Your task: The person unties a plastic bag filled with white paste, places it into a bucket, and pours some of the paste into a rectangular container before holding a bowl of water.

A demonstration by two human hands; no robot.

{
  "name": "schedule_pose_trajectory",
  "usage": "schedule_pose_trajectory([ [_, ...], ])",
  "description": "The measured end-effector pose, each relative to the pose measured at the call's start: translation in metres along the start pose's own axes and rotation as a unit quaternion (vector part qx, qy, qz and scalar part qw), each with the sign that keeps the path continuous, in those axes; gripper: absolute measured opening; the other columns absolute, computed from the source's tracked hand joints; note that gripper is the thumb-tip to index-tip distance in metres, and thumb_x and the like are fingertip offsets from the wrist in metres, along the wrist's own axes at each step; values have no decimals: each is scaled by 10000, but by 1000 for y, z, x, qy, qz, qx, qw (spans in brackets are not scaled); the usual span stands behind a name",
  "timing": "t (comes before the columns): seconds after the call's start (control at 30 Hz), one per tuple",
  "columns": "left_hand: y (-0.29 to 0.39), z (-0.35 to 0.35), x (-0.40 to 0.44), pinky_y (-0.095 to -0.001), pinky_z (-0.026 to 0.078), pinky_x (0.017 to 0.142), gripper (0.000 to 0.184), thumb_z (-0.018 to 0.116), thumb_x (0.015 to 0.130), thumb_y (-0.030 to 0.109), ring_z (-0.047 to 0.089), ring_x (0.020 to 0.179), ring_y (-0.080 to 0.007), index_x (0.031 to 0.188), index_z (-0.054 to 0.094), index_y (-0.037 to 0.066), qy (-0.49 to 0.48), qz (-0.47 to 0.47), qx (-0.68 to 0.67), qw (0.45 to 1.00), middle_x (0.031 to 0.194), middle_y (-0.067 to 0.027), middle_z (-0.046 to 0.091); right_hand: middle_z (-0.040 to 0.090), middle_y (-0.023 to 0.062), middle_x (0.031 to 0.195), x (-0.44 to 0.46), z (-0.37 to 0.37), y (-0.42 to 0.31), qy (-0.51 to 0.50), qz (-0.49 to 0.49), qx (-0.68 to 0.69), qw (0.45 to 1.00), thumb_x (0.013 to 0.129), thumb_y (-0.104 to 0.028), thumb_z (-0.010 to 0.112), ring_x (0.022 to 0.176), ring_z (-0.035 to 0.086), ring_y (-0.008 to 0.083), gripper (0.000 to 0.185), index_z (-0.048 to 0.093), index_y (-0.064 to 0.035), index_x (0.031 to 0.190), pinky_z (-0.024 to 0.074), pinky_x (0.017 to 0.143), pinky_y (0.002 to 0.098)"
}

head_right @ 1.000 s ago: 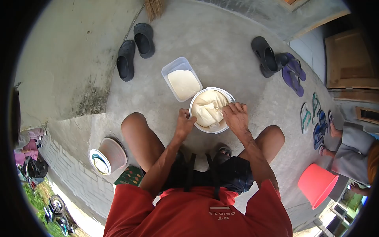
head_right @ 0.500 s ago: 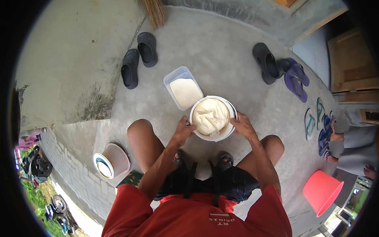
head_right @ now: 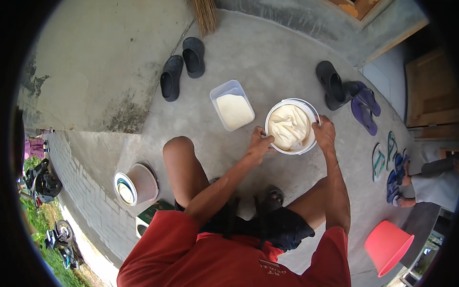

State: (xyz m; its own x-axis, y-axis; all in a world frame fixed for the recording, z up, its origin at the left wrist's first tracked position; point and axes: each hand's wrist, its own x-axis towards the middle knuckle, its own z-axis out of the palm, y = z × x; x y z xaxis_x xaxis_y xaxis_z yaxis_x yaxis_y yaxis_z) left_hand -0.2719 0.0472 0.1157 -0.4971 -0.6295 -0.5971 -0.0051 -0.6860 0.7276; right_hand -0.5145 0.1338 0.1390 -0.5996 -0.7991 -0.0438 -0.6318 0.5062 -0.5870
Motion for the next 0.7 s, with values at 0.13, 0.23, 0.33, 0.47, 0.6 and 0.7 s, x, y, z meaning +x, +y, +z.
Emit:
schedule_pose_trajectory([
  [0.13, 4, 26, 23, -408, 637, 678, 353, 622, 805, 23, 644, 933, -266, 1043, 362, 49, -8, 11, -19, 1000, 1029, -129, 479, 699, 200, 1017, 26, -13, 8, 6, 49, 1, 999, 841, -123, 623, 802, 689, 245, 344, 657, 23, 1151, 526, 773, 352],
  [0.23, -1, 32, 37, -422, 628, 708, 364, 608, 797, 9, 642, 950, -263, 1057, 357, 48, -3, 8, -14, 1000, 1073, -140, 493, 696, 185, 1056, 30, 0, 25, 15, 98, -30, 995, 869, -139, 620, 873, 673, 209, 346, 649, 36, 1166, 512, 797, 332],
  [0.33, -19, 27, 41, -429, 620, 766, 373, 644, 837, 46, 638, 964, -250, 1071, 354, 53, -14, 12, 35, 999, 1134, -151, 501, 694, 171, 1054, 25, 14, 43, 60, 63, 111, 990, 899, -176, 617, 961, 664, 280, 359, 639, 31, 1191, 497, 871, 364],
  [0.47, -26, -7, 27, -343, 561, 806, 313, 644, 936, 145, 617, 935, -177, 1131, 435, 18, -81, 133, 48, 987, 1115, -118, 530, 685, 123, 1046, 17, 16, 38, 39, 100, 181, 978, 946, -202, 603, 954, 628, 200, 355, 629, 41, 1204, 485, 873, 327],
  [0.6, -26, -103, 27, -253, 479, 751, 247, 571, 995, 186, 583, 858, -113, 1154, 546, -1, 166, 214, 96, 958, 940, -64, 581, 668, 79, 1063, 11, 14, 28, 15, 176, 357, 917, 963, -234, 614, 945, 594, 147, 357, 627, 10, 1223, 467, 883, 299],
  [0.7, -47, -185, 85, -300, 491, 650, 211, 526, 1000, 155, 548, 705, -116, 1103, 575, -22, 424, 269, 297, 812, 872, -53, 578, 670, 70, 1079, 11, 35, 45, 48, 168, 360, 917, 964, -258, 621, 937, 597, 131, 389, 618, 4, 1252, 474, 869, 285],
])
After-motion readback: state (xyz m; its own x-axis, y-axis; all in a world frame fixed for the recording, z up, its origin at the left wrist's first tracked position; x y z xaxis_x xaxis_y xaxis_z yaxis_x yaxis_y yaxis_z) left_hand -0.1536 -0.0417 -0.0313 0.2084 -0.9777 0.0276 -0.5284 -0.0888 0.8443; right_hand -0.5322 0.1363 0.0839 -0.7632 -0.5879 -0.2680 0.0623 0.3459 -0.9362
